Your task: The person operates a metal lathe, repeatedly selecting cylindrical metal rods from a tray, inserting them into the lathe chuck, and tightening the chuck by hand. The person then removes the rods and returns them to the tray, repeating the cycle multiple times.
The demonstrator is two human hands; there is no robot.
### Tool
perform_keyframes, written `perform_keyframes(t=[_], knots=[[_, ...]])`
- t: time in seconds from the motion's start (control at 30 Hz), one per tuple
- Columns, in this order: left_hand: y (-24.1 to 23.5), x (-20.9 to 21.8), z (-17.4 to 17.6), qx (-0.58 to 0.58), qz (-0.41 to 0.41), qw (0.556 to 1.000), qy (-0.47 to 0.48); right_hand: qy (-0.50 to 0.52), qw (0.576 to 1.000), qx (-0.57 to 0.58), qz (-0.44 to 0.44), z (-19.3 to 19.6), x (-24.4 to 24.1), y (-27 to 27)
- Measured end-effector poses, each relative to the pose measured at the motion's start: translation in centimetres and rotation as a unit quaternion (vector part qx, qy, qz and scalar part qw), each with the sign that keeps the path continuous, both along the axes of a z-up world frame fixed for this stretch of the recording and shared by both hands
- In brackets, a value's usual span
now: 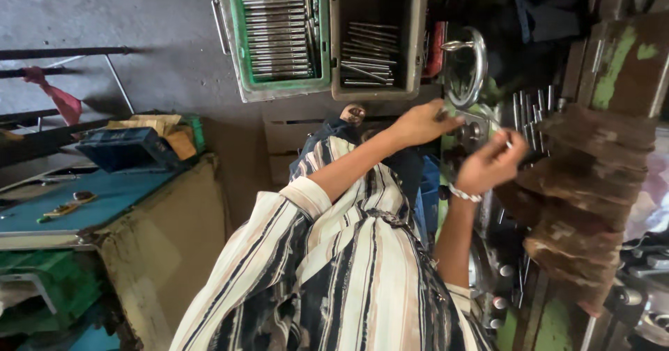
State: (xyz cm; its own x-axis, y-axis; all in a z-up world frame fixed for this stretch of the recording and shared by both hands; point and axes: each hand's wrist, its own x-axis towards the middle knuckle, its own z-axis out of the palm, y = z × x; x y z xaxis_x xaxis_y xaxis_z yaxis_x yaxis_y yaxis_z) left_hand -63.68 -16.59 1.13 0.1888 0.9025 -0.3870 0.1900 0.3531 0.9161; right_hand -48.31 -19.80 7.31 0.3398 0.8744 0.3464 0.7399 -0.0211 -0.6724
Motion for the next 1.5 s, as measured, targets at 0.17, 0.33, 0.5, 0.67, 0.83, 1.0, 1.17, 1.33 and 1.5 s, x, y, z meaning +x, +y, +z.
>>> perform_keyframes(t=[0.17, 0.33, 0.5, 0.67, 0.83, 1.0, 1.17, 1.33, 1.5], knots=[[1.5, -3.0, -8.0, 0.087, -0.021, 0.929, 0.360, -0.081, 0.995, 0.002, -0.053, -2.5, 8.1, -4.8], [3.1, -6.1, -16.3, 0.091, -0.101, 0.935, 0.327, -0.098, 0.992, -0.050, -0.069, -4.1, 11.3, -12.9], [2.8, -8.1, -19.6, 0.059, -0.109, 0.937, 0.326, -0.123, 0.979, -0.123, -0.104, -5.1, 10.7, -17.5], [1.4, -11.0, -17.2, 0.148, 0.064, 0.954, 0.251, -0.071, 0.979, -0.164, -0.098, -5.0, 9.8, -19.5], [1.9, -18.2, -14.7, 0.166, 0.270, 0.862, 0.396, -0.071, 0.975, -0.182, -0.107, -4.6, 9.6, -19.0], [2.9, -23.5, -17.0, 0.080, 0.184, 0.858, 0.474, -0.069, 0.983, -0.163, -0.055, -4.7, 9.9, -17.7], [4.5, -24.4, -20.3, 0.063, 0.135, 0.826, 0.543, -0.082, 0.976, -0.193, -0.061, -4.7, 9.5, -16.7], [5.2, -24.2, -21.5, 0.076, 0.103, 0.806, 0.578, -0.035, 0.983, -0.175, -0.048, -4.8, 8.9, -17.5], [5.7, -25.0, -20.5, 0.087, 0.123, 0.802, 0.578, -0.067, 0.978, -0.191, -0.053, -3.7, 7.5, -17.3]])
